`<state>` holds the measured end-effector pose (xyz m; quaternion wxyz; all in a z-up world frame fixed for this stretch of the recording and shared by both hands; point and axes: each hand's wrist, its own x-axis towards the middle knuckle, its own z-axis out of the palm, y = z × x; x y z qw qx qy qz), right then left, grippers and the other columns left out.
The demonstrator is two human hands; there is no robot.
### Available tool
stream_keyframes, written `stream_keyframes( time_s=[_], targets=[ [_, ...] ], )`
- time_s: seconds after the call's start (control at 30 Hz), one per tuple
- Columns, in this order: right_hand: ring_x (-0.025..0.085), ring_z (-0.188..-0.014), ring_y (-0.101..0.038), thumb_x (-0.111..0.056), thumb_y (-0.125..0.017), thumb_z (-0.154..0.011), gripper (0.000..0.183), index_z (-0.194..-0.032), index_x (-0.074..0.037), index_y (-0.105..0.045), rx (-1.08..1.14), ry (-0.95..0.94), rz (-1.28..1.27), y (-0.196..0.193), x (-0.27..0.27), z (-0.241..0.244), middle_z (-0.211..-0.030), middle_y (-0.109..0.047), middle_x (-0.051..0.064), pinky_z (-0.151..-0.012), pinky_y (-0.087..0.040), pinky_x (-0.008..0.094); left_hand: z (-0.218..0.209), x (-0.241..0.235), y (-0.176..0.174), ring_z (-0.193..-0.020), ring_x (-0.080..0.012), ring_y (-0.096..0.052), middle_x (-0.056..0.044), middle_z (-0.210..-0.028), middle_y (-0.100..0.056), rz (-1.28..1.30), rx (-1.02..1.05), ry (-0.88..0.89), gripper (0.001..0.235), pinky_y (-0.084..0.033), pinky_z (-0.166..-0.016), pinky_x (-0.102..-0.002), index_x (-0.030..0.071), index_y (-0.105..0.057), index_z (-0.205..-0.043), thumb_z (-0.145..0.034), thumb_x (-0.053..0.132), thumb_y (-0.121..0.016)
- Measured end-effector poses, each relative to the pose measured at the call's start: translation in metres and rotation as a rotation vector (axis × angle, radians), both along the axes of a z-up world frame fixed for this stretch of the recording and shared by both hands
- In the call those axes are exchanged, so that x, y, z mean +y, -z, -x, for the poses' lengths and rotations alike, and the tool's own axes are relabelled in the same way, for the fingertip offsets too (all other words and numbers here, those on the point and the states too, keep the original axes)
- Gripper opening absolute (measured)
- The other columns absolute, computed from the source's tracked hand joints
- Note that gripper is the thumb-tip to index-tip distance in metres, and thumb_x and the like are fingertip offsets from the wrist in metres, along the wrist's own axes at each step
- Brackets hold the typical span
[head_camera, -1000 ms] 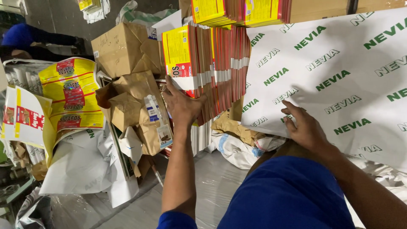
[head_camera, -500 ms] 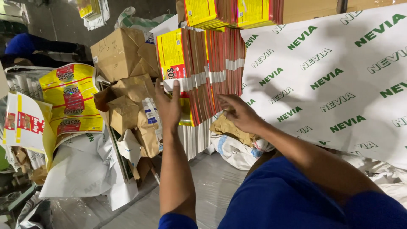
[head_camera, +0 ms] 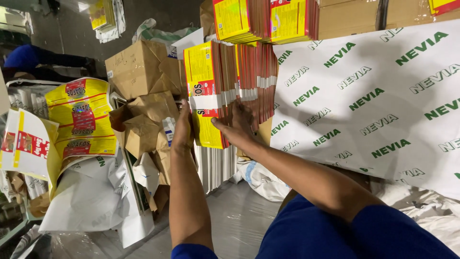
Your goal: Packaging and wrapping printed materials with protective paper and securing them with tape.
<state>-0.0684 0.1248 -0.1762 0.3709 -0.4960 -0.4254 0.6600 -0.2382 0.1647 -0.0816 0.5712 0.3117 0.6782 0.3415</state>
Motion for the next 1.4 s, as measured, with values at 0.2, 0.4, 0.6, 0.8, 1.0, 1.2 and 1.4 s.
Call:
stream_keyframes(
  time_s=[0.2, 0.4, 0.6, 0.8, 1.0, 1.2, 1.4],
  targets=[
    [0.043, -0.150, -0.012, -0.065, -0.074, -0.086, 0.124, -0.161, 0.005, -0.005, -0.114, 0.002, 0.010, -0.013, 0.011, 0.001, -0.161, -0.016, 0.031, -0.122, -0.007, 0.057, -0.005, 0.011, -0.002, -0.112, -0.0205, -0.068, -0.012, -0.127, -0.071, 0.002, -0.027, 0.017, 0.068, -0.053, -0.099, -0.036, 0.005, -0.057, -0.142, -0.103, 0.059, -0.042],
    [0.043, -0.139, -0.026, -0.058, -0.072, -0.078, 0.119, -0.163, -0.007, -0.007, -0.128, -0.013, 0.223, -0.060, 0.014, -0.008, -0.150, -0.025, 0.024, -0.114, -0.030, 0.055, 0.006, 0.015, 0.007, -0.083, -0.0148, -0.069, -0.010, -0.104, -0.075, -0.027, -0.196, 0.109, 0.060, -0.055, -0.069, -0.032, 0.005, -0.062, -0.139, -0.109, 0.055, -0.050],
    [0.041, -0.153, -0.021, -0.052, -0.067, -0.086, 0.113, -0.162, 0.003, -0.005, 0.048, 0.128, 0.104, -0.029, 0.016, 0.023, -0.164, -0.016, 0.029, -0.125, -0.023, 0.047, 0.007, 0.022, 0.002, -0.068, -0.0109, -0.062, -0.005, -0.091, -0.070, 0.098, 0.108, 0.032, 0.068, -0.050, -0.059, -0.029, 0.000, -0.063, -0.137, -0.102, 0.058, -0.057],
    [0.038, -0.157, -0.007, -0.051, -0.067, -0.092, 0.107, -0.163, 0.001, -0.006, -0.115, -0.036, 0.225, -0.072, 0.022, 0.005, -0.169, -0.006, 0.027, -0.127, -0.012, 0.043, -0.025, 0.026, -0.044, -0.072, -0.0168, -0.069, -0.011, -0.096, -0.073, 0.130, 0.137, 0.012, 0.065, -0.055, -0.064, -0.033, 0.001, -0.066, -0.130, -0.097, 0.056, -0.058],
    [0.033, -0.158, 0.000, -0.050, -0.065, -0.092, 0.106, -0.160, 0.001, -0.002, 0.008, 0.045, 0.183, -0.058, 0.019, 0.019, -0.170, -0.002, 0.023, -0.128, -0.004, 0.043, -0.003, 0.029, -0.028, -0.086, -0.0170, -0.073, -0.008, -0.107, -0.076, 0.148, 0.047, 0.035, 0.057, -0.059, -0.078, -0.033, 0.008, -0.064, -0.132, -0.096, 0.052, -0.058],
    [0.034, -0.159, -0.002, -0.041, -0.071, -0.088, 0.110, -0.161, 0.000, 0.000, -0.008, 0.027, 0.252, -0.051, 0.024, 0.019, -0.170, -0.005, 0.023, -0.128, -0.008, 0.042, 0.004, 0.034, -0.016, -0.088, -0.0221, -0.064, -0.012, -0.108, -0.071, 0.160, 0.040, 0.068, 0.058, -0.049, -0.079, -0.037, 0.005, -0.065, -0.134, -0.102, 0.052, -0.059],
    [0.035, -0.157, -0.008, -0.035, -0.072, -0.083, 0.113, -0.160, 0.001, 0.002, 0.107, 0.080, 0.255, -0.061, 0.026, 0.017, -0.169, -0.005, 0.028, -0.127, -0.015, 0.041, 0.003, 0.036, -0.016, -0.105, -0.0218, -0.069, -0.010, -0.120, -0.072, 0.151, 0.004, 0.047, 0.058, -0.055, -0.094, -0.037, 0.007, -0.062, -0.135, -0.097, 0.050, -0.059]
  ],
)
